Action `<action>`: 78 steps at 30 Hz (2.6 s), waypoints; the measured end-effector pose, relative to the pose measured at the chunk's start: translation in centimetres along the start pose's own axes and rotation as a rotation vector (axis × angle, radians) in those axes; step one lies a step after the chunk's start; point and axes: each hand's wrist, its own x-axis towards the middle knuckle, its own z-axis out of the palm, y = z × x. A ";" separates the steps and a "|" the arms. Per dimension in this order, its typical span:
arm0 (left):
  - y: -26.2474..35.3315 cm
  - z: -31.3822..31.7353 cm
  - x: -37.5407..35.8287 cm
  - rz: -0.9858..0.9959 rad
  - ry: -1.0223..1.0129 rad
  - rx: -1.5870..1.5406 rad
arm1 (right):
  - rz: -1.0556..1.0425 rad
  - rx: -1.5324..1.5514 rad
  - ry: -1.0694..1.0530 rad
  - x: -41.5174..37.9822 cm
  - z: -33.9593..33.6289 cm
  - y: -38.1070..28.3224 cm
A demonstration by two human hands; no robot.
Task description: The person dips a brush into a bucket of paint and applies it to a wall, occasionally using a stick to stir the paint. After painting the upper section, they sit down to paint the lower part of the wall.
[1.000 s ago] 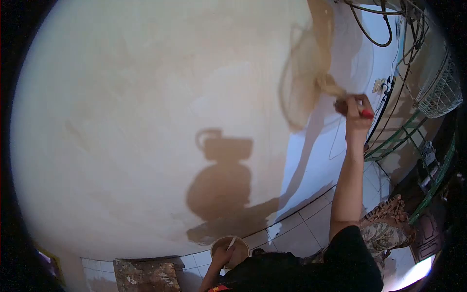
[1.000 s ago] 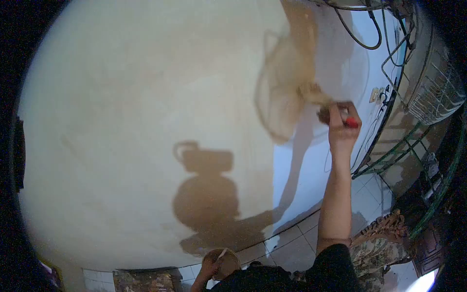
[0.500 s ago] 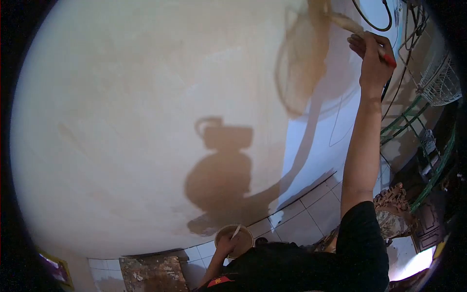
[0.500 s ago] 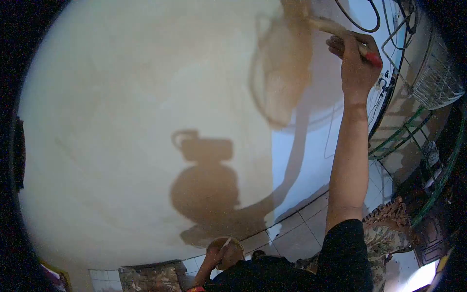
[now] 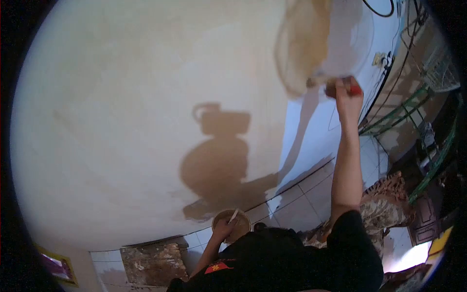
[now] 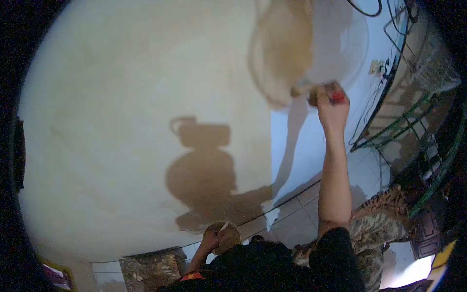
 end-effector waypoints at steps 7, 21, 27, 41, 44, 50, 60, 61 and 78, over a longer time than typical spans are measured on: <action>2.5 -0.4 0.3 -0.374 -0.127 0.108 | -0.280 0.323 0.227 3.8 1.4 -5.3; 0.3 -0.5 -1.1 -0.154 -0.099 -0.229 | 0.194 0.035 0.038 -4.7 -0.4 2.1; -4.9 2.5 0.3 -0.036 -0.047 -0.157 | -0.023 0.193 0.135 2.9 1.1 -3.3; -1.9 2.4 -0.2 -0.368 -0.177 -0.236 | 0.180 0.122 0.093 -3.7 -1.2 0.1; -4.1 2.8 -0.3 0.002 -0.044 -0.193 | -0.019 -0.087 0.138 1.6 0.9 -1.2; -2.1 3.1 -1.7 -0.158 0.094 -0.213 | -0.201 0.375 0.168 8.4 1.9 -7.6; 1.2 0.9 -2.9 -0.090 0.141 -0.065 | -0.002 0.224 0.135 1.7 -0.9 -2.8; 3.1 -0.3 -3.2 -0.291 0.003 -0.047 | -0.007 0.226 0.140 2.1 -0.7 -4.0; -4.4 1.3 -3.2 -0.162 0.049 0.002 | 0.129 0.190 0.233 3.6 0.5 -8.3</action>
